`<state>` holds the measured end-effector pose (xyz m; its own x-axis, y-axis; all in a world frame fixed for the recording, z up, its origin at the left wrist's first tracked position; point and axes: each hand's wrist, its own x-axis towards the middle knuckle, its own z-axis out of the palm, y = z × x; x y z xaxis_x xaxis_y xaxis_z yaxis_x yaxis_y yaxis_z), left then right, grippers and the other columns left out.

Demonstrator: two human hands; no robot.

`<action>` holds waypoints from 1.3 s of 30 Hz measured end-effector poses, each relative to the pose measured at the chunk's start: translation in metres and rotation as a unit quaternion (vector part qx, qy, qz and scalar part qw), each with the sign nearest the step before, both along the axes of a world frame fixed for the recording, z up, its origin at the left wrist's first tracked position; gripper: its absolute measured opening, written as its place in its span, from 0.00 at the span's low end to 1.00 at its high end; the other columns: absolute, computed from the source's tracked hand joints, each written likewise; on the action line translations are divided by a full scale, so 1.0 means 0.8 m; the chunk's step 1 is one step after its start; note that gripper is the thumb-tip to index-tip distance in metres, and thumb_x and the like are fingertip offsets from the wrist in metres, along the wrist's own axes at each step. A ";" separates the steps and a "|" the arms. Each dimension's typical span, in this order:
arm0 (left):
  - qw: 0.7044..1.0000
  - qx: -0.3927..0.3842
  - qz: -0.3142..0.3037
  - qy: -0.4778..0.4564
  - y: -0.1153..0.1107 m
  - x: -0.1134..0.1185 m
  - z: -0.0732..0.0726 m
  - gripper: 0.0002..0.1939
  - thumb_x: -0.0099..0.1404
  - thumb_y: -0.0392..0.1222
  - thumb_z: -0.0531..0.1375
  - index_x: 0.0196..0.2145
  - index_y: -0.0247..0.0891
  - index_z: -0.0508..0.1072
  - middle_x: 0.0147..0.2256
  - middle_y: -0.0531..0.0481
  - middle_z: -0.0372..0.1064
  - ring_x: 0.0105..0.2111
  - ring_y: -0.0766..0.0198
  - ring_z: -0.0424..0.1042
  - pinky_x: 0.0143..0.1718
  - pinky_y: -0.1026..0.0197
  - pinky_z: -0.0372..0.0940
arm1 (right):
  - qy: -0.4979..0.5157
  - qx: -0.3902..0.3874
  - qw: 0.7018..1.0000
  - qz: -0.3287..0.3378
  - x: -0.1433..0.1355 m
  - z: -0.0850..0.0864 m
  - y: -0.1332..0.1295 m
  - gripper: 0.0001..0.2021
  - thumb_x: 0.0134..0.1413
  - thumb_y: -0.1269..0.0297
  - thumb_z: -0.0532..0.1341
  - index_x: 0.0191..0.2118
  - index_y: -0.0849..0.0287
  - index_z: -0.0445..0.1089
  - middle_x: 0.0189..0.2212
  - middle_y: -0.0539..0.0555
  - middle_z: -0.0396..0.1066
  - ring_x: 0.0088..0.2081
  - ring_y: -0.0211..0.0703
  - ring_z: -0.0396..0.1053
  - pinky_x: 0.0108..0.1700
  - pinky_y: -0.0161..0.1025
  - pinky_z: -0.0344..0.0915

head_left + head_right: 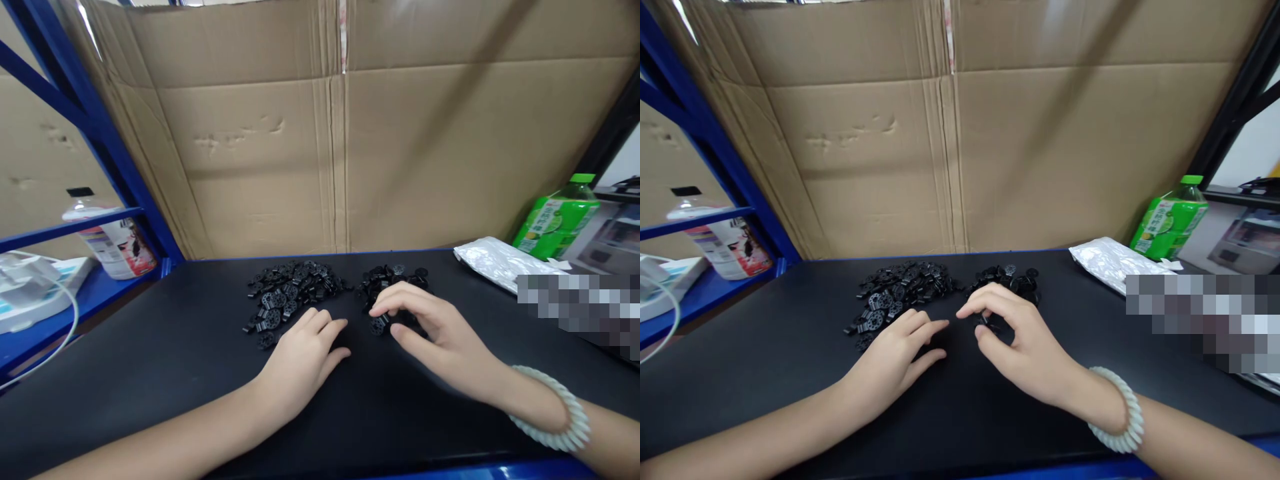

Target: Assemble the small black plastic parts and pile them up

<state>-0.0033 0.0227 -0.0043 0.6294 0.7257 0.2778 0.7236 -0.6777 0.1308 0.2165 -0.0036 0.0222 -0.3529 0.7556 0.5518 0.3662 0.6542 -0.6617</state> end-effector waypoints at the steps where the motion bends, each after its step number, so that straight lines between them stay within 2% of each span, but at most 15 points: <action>1: 1.000 -0.008 -0.007 0.000 0.001 0.000 0.001 0.14 0.65 0.40 0.60 0.48 0.37 0.73 0.38 0.45 0.69 0.41 0.55 0.68 0.43 0.54 0.67 | 0.010 -0.033 0.999 0.014 -0.003 0.000 -0.003 0.12 0.53 0.77 0.54 0.40 0.57 0.70 0.39 0.53 0.68 0.40 0.41 0.66 0.44 0.39 0.64; 4: 0.999 -0.029 -0.025 -0.008 0.004 -0.002 0.004 0.11 0.62 0.44 0.63 0.43 0.40 0.76 0.38 0.48 0.69 0.40 0.57 0.70 0.41 0.57 0.67 | 0.033 -0.149 0.987 0.044 -0.010 -0.002 -0.009 0.11 0.52 0.76 0.54 0.39 0.59 0.71 0.35 0.53 0.68 0.35 0.39 0.66 0.37 0.38 0.66; 7: 0.998 -0.038 -0.036 -0.023 0.004 -0.003 0.004 0.13 0.59 0.48 0.65 0.40 0.41 0.76 0.40 0.49 0.70 0.40 0.57 0.71 0.40 0.58 0.68 | 0.056 -0.259 0.962 0.065 -0.012 -0.005 -0.007 0.12 0.51 0.75 0.54 0.39 0.60 0.70 0.33 0.52 0.68 0.30 0.37 0.66 0.31 0.36 0.66; 10: 0.996 -0.032 -0.059 -0.052 0.002 -0.003 0.003 0.12 0.58 0.47 0.66 0.39 0.41 0.76 0.38 0.51 0.73 0.39 0.57 0.71 0.39 0.58 0.67 | 0.075 -0.311 0.945 0.063 -0.012 -0.010 -0.002 0.08 0.49 0.74 0.54 0.35 0.62 0.69 0.29 0.51 0.67 0.26 0.35 0.65 0.29 0.35 0.65; 13: 0.986 -0.004 -0.101 -0.132 -0.002 -0.001 0.004 0.11 0.58 0.45 0.66 0.39 0.40 0.76 0.35 0.50 0.74 0.39 0.57 0.70 0.39 0.59 0.67 | 0.085 -0.334 0.937 0.065 -0.013 -0.016 0.001 0.03 0.50 0.74 0.55 0.29 0.61 0.64 0.23 0.48 0.65 0.23 0.34 0.64 0.27 0.35 0.63; 15: 0.967 -0.001 -0.140 -0.213 -0.007 0.001 0.006 0.12 0.58 0.42 0.67 0.39 0.37 0.76 0.34 0.48 0.74 0.37 0.60 0.71 0.39 0.61 0.67 | 0.120 -0.358 0.921 0.097 -0.014 -0.018 0.000 0.03 0.50 0.73 0.57 0.30 0.60 0.61 0.25 0.48 0.65 0.26 0.36 0.65 0.28 0.36 0.65; 18: 0.932 -0.032 -0.184 -0.312 -0.017 0.005 0.009 0.13 0.56 0.38 0.68 0.39 0.34 0.76 0.34 0.47 0.74 0.33 0.64 0.73 0.36 0.66 0.68 | 0.187 -0.422 0.870 0.172 -0.019 -0.018 -0.005 0.08 0.51 0.70 0.60 0.37 0.58 0.60 0.34 0.49 0.65 0.35 0.38 0.68 0.38 0.42 0.69; 20: 0.917 -0.043 -0.194 -0.346 -0.022 0.007 0.010 0.14 0.54 0.37 0.69 0.39 0.33 0.76 0.33 0.47 0.73 0.31 0.65 0.73 0.34 0.67 0.68 | 0.206 -0.462 0.835 0.217 -0.022 -0.018 -0.007 0.10 0.53 0.69 0.60 0.41 0.58 0.61 0.37 0.50 0.64 0.39 0.39 0.68 0.44 0.44 0.67; 22: 0.910 -0.044 -0.197 -0.361 -0.025 0.008 0.010 0.14 0.53 0.37 0.70 0.38 0.32 0.76 0.31 0.48 0.73 0.29 0.66 0.73 0.32 0.68 0.68 | 0.204 -0.479 0.816 0.250 -0.025 -0.018 -0.009 0.11 0.55 0.68 0.59 0.44 0.60 0.61 0.36 0.51 0.65 0.40 0.40 0.68 0.44 0.44 0.66; 24: 0.907 -0.046 -0.200 -0.367 -0.027 0.009 0.010 0.14 0.53 0.37 0.70 0.38 0.31 0.76 0.30 0.47 0.72 0.28 0.66 0.73 0.32 0.68 0.68 | 0.194 -0.471 0.820 0.261 -0.026 -0.020 -0.008 0.11 0.55 0.69 0.58 0.45 0.60 0.62 0.35 0.52 0.66 0.38 0.40 0.69 0.43 0.42 0.65; 27: 0.907 -0.034 -0.199 -0.371 -0.027 0.011 0.010 0.14 0.53 0.36 0.70 0.38 0.31 0.76 0.30 0.47 0.72 0.28 0.66 0.73 0.31 0.68 0.68 | 0.177 -0.441 0.843 0.250 -0.027 -0.021 -0.006 0.11 0.55 0.70 0.57 0.45 0.60 0.62 0.34 0.51 0.66 0.35 0.38 0.68 0.42 0.42 0.64; 32: 0.902 -0.018 -0.221 -0.371 -0.027 0.012 0.008 0.11 0.56 0.32 0.68 0.38 0.31 0.76 0.37 0.42 0.75 0.33 0.63 0.76 0.36 0.67 0.71 | 0.140 -0.414 0.870 0.227 -0.027 -0.019 -0.006 0.13 0.52 0.74 0.54 0.45 0.60 0.61 0.32 0.49 0.65 0.33 0.36 0.67 0.43 0.43 0.64; 39: 0.905 0.000 -0.223 -0.362 -0.029 0.017 0.008 0.11 0.55 0.30 0.68 0.37 0.34 0.77 0.35 0.45 0.76 0.33 0.63 0.76 0.36 0.68 0.72 | 0.134 -0.416 0.869 0.231 -0.029 -0.019 -0.007 0.17 0.46 0.77 0.51 0.44 0.58 0.61 0.31 0.47 0.64 0.33 0.36 0.67 0.41 0.40 0.65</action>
<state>0.0102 -0.0003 0.0024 0.5129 0.4445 0.7344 0.1034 -0.8812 0.4612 0.1930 -0.0095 0.0067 -0.6677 0.7444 -0.0089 -0.0485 -0.0554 -0.9973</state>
